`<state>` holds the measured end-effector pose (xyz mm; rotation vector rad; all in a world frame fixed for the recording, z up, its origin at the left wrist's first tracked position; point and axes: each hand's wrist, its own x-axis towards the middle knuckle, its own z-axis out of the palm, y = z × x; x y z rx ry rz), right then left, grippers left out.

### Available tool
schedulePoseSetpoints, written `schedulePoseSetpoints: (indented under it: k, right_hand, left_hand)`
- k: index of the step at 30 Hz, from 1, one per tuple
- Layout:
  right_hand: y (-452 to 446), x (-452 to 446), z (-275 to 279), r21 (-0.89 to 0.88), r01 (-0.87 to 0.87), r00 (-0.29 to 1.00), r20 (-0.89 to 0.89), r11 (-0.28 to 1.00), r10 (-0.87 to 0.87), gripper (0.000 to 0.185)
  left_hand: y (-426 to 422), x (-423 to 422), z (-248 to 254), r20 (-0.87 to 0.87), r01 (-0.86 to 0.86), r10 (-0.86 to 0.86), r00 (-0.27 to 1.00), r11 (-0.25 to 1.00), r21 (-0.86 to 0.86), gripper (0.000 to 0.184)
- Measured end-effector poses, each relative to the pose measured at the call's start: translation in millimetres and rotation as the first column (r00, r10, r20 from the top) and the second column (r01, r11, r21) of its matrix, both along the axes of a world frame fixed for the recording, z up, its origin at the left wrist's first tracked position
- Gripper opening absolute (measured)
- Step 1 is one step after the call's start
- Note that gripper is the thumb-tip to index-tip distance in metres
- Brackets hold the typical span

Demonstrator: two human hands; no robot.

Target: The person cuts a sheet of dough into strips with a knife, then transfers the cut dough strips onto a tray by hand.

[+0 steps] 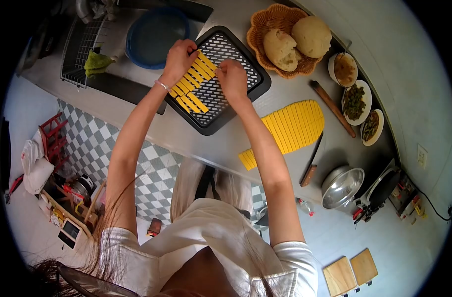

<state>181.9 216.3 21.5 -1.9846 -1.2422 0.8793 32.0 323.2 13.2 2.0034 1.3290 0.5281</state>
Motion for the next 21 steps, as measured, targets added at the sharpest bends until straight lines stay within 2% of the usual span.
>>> schedulePoseSetpoints:
  k: [4,8,10,11,14,17,20,21]
  right_hand:
    - [-25.1,21.9,1.8,0.111,0.003,0.997,0.076,0.994,-0.011,0.012]
    - [-88.7,67.1,57.8,0.134,0.061,0.99,0.116,0.989,-0.077,0.008]
    - [-133.2,92.8,57.3,0.051,0.048,0.977,0.205,0.998,-0.057,0.008]
    - [-154.0,98.6,54.5,0.01,0.043,0.969,0.244,0.999,-0.044,0.008]
    - [-199.9,92.7,57.7,-0.041,0.057,0.991,0.128,0.998,-0.051,0.01]
    - [-223.6,81.6,47.2,0.012,-0.027,0.981,0.19,1.0,0.024,0.012]
    - [-221.5,78.5,47.8,0.116,-0.118,0.965,0.246,0.986,0.087,0.014]
    - [-220.7,78.7,47.1,0.127,-0.109,0.974,0.212,0.986,0.08,0.015]
  left_hand:
    - [-2.3,-8.8,4.2,0.028,-0.04,0.038,0.999,0.998,0.057,0.015]
    - [-48.1,-13.2,41.4,0.204,-0.239,0.224,0.953,0.97,0.05,0.01]
    - [-102.0,-6.3,54.2,0.147,-0.159,0.17,0.974,0.984,-0.079,0.008]
    - [-131.5,1.4,49.3,0.172,-0.069,0.09,0.981,0.99,-0.125,0.011]
    - [-215.4,31.6,16.4,0.232,0.198,-0.157,0.96,0.967,-0.162,0.017]
    - [-255.0,69.8,16.1,0.063,0.081,-0.074,0.995,0.99,-0.112,0.024]
    - [-268.7,88.3,15.2,-0.04,0.007,-0.011,0.999,0.997,-0.08,0.029]
    - [-272.3,91.7,13.1,-0.035,-0.012,0.01,0.999,0.998,-0.059,0.028]
